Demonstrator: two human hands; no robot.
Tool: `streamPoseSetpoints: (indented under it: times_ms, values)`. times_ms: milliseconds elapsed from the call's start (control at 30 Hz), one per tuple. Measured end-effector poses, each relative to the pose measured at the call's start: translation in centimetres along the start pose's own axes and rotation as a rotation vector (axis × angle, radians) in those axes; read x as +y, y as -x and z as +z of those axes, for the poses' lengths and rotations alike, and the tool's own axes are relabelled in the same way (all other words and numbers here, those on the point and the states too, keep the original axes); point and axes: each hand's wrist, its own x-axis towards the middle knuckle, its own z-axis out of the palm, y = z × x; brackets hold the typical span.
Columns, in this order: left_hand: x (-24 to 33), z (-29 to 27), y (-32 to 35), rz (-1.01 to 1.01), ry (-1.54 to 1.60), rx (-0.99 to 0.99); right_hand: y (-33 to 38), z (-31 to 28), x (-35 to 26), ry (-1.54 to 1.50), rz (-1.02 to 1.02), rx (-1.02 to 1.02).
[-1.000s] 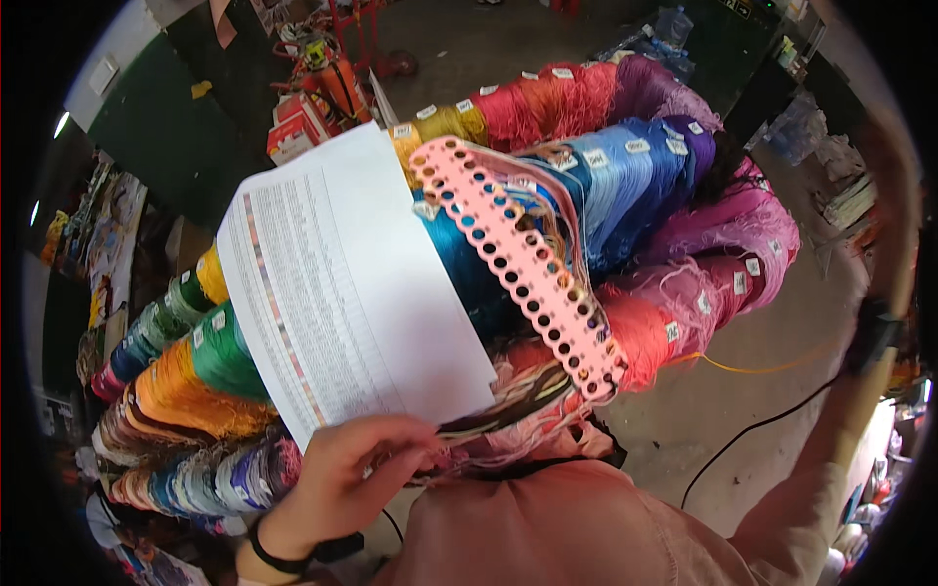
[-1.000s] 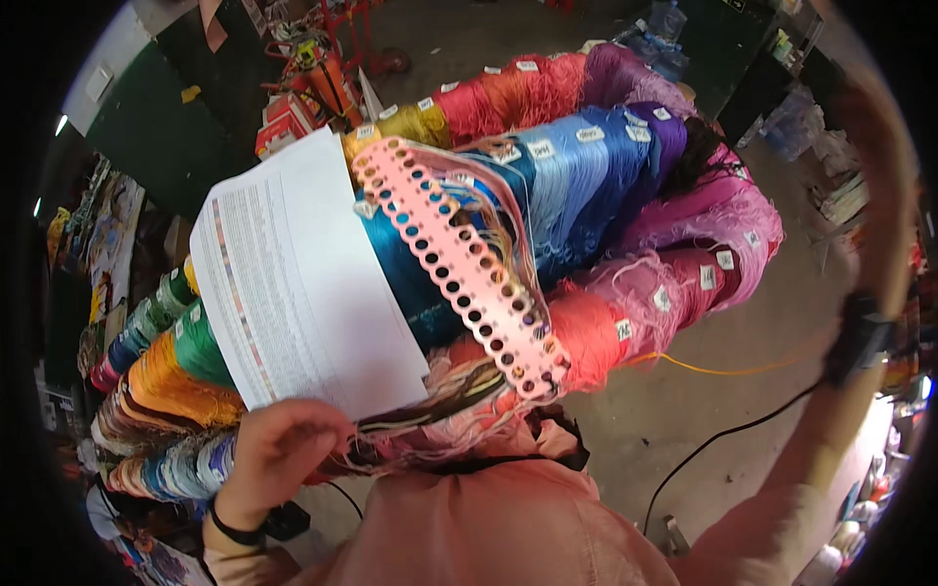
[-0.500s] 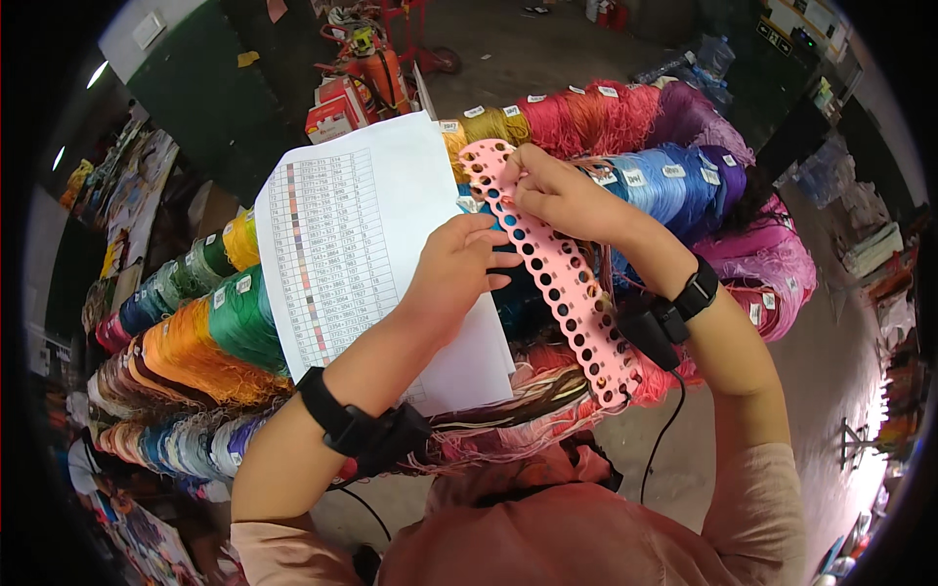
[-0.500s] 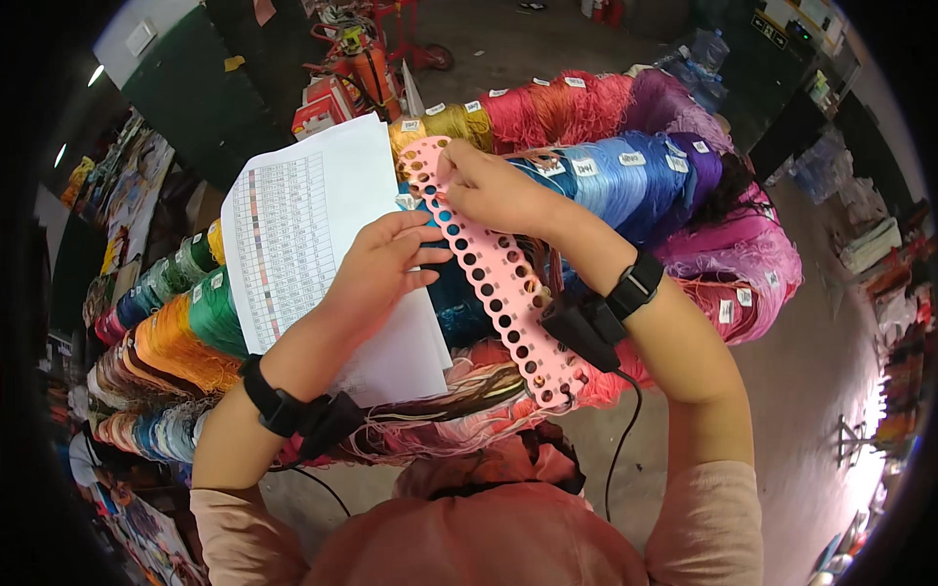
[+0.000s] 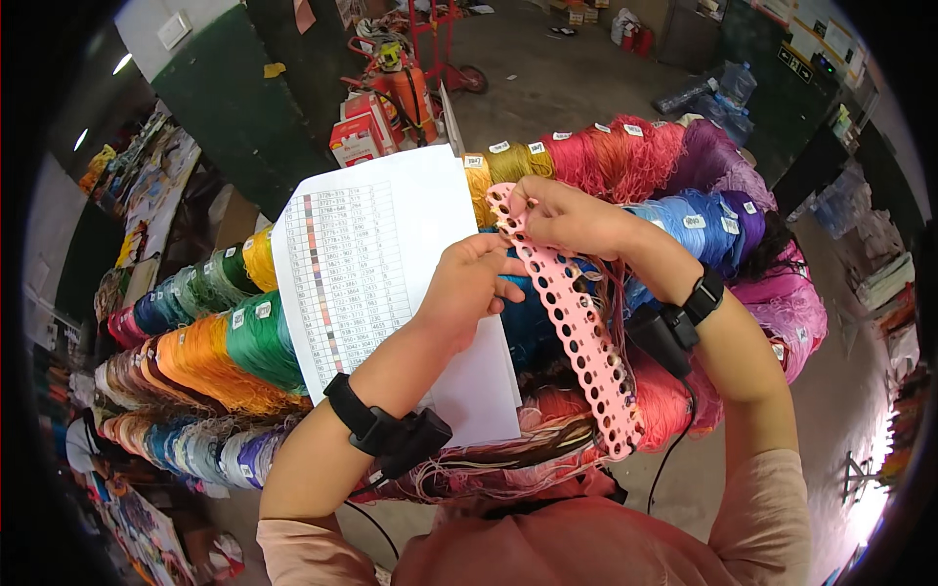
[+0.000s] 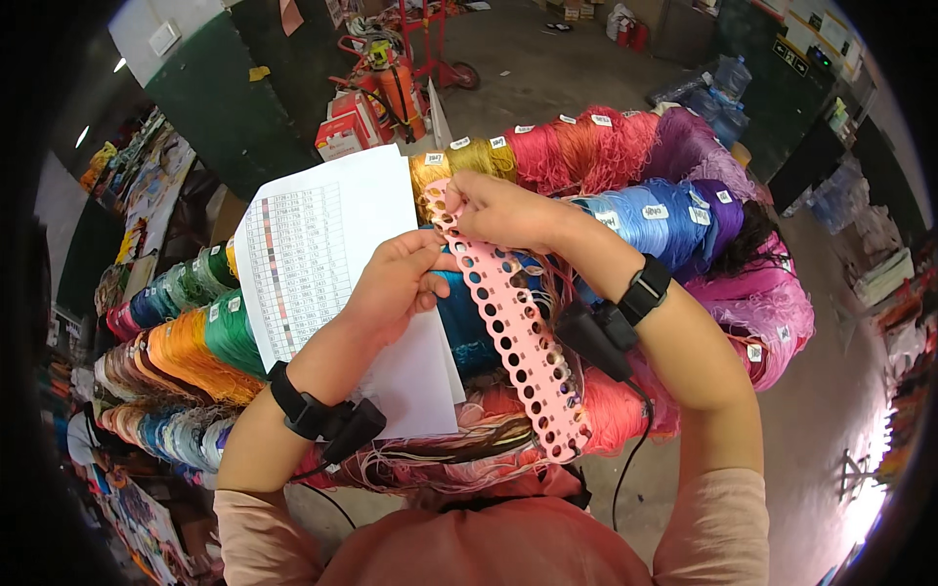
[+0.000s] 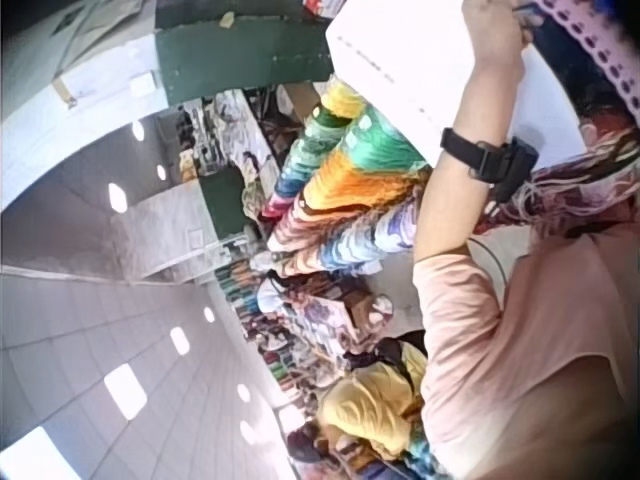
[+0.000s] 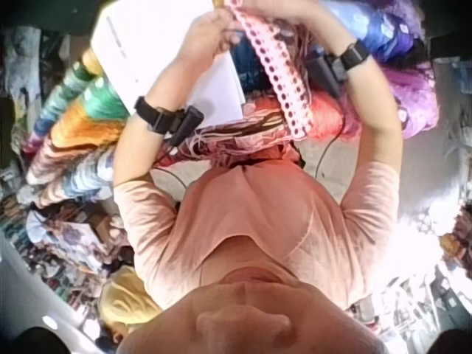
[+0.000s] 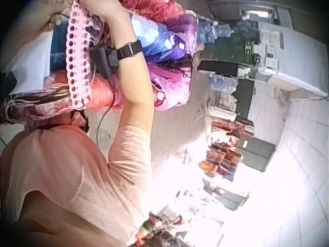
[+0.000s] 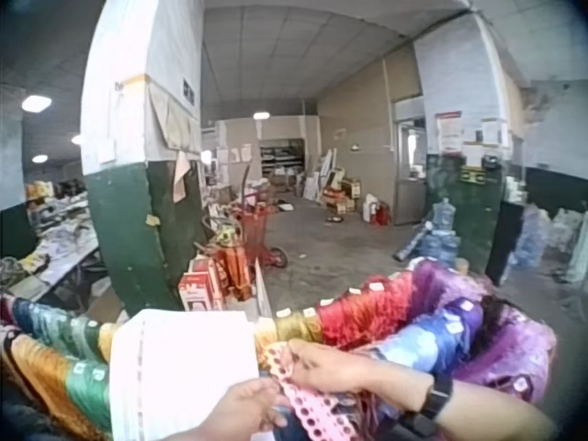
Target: The person gathers embroidery thread by referencing a list, pulling individual strands from large bundles on a rack, and threading them through holes in a pink plastic organizer.
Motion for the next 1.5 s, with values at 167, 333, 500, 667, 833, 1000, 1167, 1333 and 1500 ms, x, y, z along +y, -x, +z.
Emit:
streamPoseSetpoints:
  times_ms: [167, 333, 500, 667, 833, 1000, 1167, 1333, 1500]
  values:
    - [0.8, 0.5, -0.4, -0.043, -0.024, -0.013, -0.5, -0.4, -0.1, -0.030, 0.011, -0.109]
    - [0.0, 0.3, -0.4, -0.020, -0.006, 0.048, -0.4, -0.1, -0.4, -0.025, 0.003, -0.124]
    - [-0.1, 0.1, 1.6, 0.068, 0.025, 0.213, 1.8, 0.5, 0.0, 0.031, -0.045, 0.057]
    - [0.9, -0.6, 3.5, 0.061, 0.569, -0.003, 3.4, 1.0, -0.3, 0.329, -0.252, 0.179]
    - [1.1, 0.1, 2.0, 0.012, 0.352, -0.227, 2.9, 0.5, -0.2, -0.035, -0.095, 0.046]
    - [0.1, 0.1, 0.8, 0.106, -0.367, -0.113, 2.0, 0.6, 1.4, -0.218, -0.005, -0.027]
    - [4.1, -6.2, 6.3, -0.012, -0.163, 0.119, 2.0, 2.2, -0.3, 0.579, -0.191, 0.072]
    - [4.4, -21.4, 17.6, 0.211, 0.354, 0.477, 2.1, 2.6, 0.2, 0.606, -0.238, 0.138]
    - [-0.2, -29.0, 24.8, 0.159, -0.343, 1.092, 2.3, 2.8, -0.1, 0.532, -0.199, 0.091]
